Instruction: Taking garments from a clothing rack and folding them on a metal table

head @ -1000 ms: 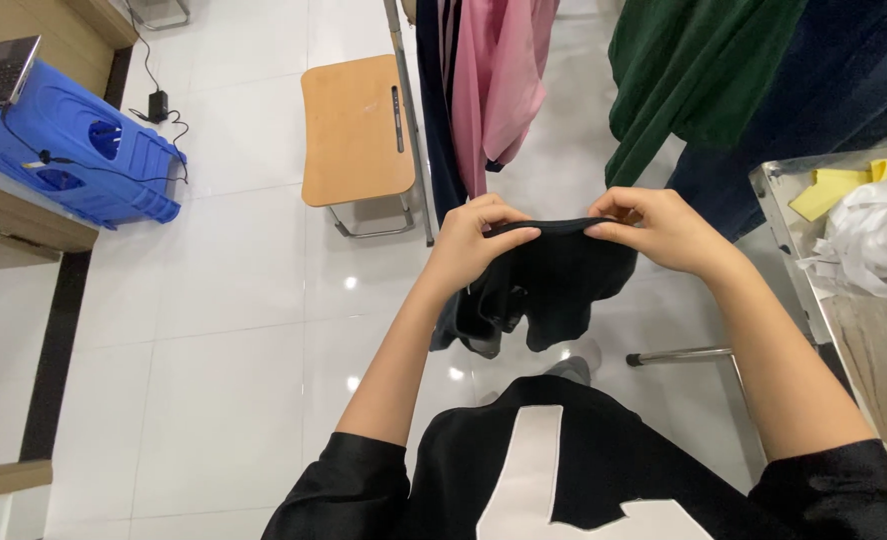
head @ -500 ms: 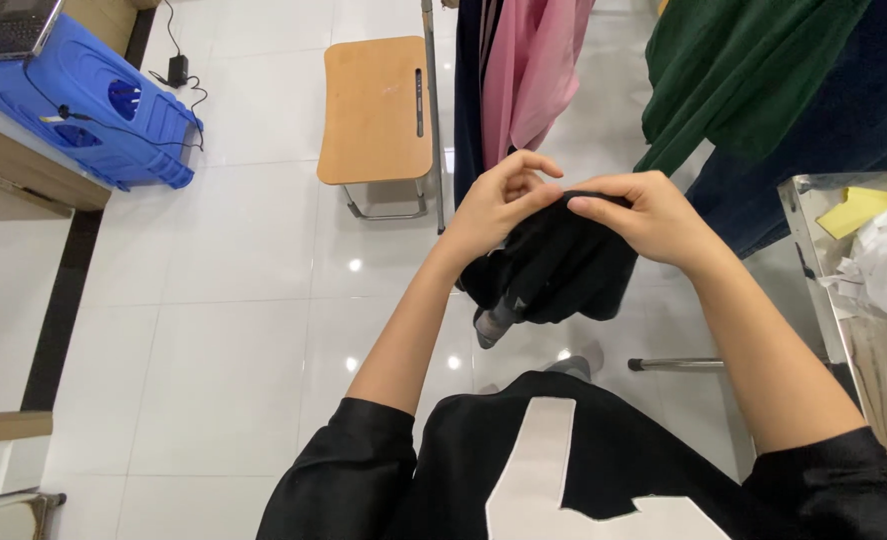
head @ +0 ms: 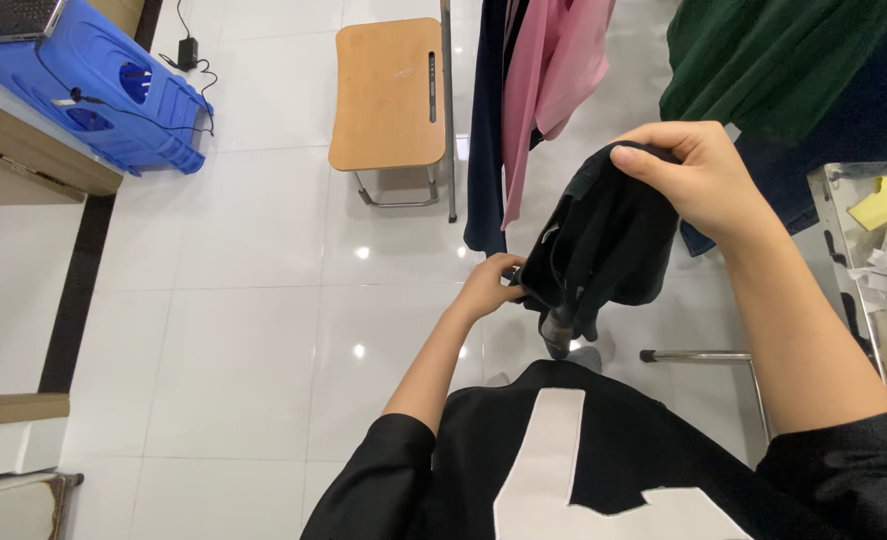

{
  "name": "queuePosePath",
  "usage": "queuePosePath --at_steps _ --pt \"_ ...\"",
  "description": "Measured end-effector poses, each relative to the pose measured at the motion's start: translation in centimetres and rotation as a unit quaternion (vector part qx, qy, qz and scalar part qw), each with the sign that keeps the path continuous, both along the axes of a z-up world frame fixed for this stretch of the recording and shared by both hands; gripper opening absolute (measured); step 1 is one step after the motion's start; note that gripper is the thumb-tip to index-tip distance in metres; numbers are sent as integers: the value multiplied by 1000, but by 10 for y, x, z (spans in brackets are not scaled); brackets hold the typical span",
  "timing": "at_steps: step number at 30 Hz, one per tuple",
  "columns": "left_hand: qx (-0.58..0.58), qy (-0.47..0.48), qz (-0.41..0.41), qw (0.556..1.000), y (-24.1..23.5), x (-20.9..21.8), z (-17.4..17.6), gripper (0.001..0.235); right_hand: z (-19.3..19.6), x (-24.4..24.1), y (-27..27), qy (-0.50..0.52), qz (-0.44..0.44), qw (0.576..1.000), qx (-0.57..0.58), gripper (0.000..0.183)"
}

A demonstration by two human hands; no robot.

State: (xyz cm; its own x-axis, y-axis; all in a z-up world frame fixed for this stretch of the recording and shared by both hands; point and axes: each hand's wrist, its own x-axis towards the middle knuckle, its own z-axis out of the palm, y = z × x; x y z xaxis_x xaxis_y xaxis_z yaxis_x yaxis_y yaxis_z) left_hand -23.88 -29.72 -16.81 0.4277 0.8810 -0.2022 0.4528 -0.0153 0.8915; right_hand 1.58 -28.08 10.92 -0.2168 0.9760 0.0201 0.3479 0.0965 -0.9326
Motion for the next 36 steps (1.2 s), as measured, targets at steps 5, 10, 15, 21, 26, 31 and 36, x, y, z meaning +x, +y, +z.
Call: queuePosePath --at_steps 5,10,15,21,26,31,36 --pt "-16 -15 53 998 -8 11 8 15 10 6 -9 30 -38 999 4 19" --pt "5 -24 121 992 -11 13 15 2 -12 36 2 79 -80 994 3 16" --pt "51 -104 190 975 -7 5 21 8 -39 74 15 136 -79 987 10 14" --pt "50 -136 210 967 -4 -14 85 22 -76 110 32 219 -170 960 -37 10" --pt "-33 -148 73 986 1 -36 123 32 -112 142 49 147 -223 964 -7 6" --pt "-152 -91 -33 984 -11 -33 148 20 -123 141 57 154 -232 960 13 11" --pt "-181 -152 -131 963 -6 -24 127 30 -106 123 69 205 -248 947 5 11"
